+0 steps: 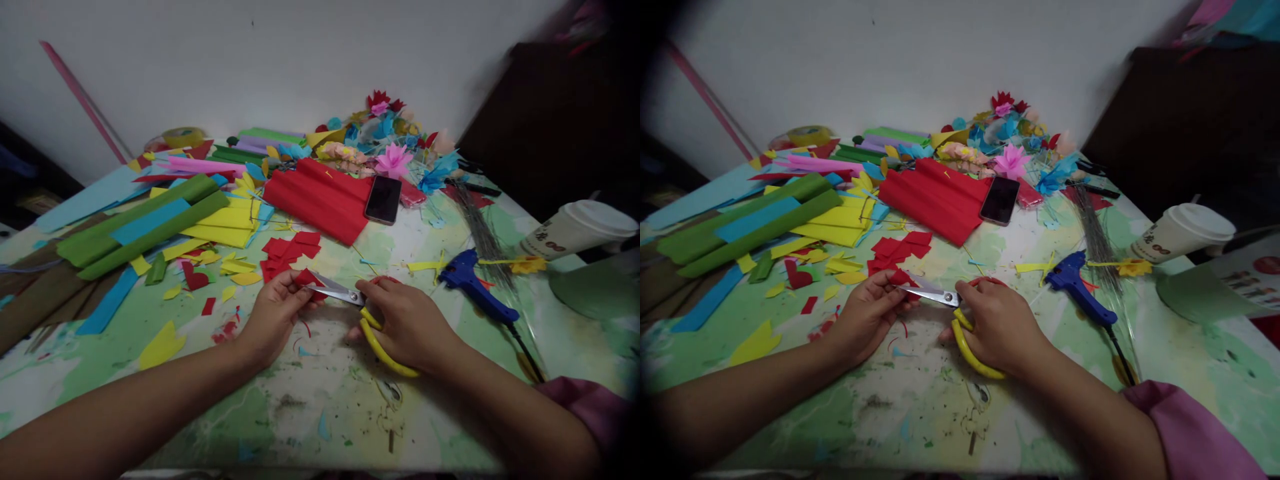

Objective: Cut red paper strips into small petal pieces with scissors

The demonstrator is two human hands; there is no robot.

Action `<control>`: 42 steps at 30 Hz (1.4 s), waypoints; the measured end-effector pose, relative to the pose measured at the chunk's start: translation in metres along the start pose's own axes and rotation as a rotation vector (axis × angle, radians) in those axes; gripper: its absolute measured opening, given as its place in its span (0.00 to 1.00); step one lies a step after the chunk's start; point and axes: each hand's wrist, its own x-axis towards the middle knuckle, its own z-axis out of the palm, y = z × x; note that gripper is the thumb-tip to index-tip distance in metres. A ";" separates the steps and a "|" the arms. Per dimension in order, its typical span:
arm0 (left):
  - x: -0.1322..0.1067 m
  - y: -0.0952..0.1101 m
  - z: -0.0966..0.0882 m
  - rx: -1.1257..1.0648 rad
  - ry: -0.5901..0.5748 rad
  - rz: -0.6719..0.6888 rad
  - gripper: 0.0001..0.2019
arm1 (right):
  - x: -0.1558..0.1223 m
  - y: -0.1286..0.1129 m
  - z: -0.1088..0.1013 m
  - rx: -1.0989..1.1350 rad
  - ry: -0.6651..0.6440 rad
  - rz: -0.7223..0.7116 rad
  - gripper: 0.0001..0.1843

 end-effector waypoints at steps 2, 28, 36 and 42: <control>-0.001 0.000 0.000 0.029 -0.001 0.000 0.11 | 0.000 0.000 0.000 0.008 -0.002 -0.005 0.27; 0.003 0.001 -0.003 0.101 -0.026 -0.050 0.09 | -0.003 0.000 0.000 0.021 0.004 -0.006 0.24; 0.003 0.005 -0.002 0.083 0.012 -0.032 0.11 | -0.003 0.000 0.001 0.035 0.018 0.000 0.24; 0.002 0.006 -0.003 0.123 -0.022 -0.005 0.08 | -0.004 0.001 0.004 0.074 0.047 -0.007 0.18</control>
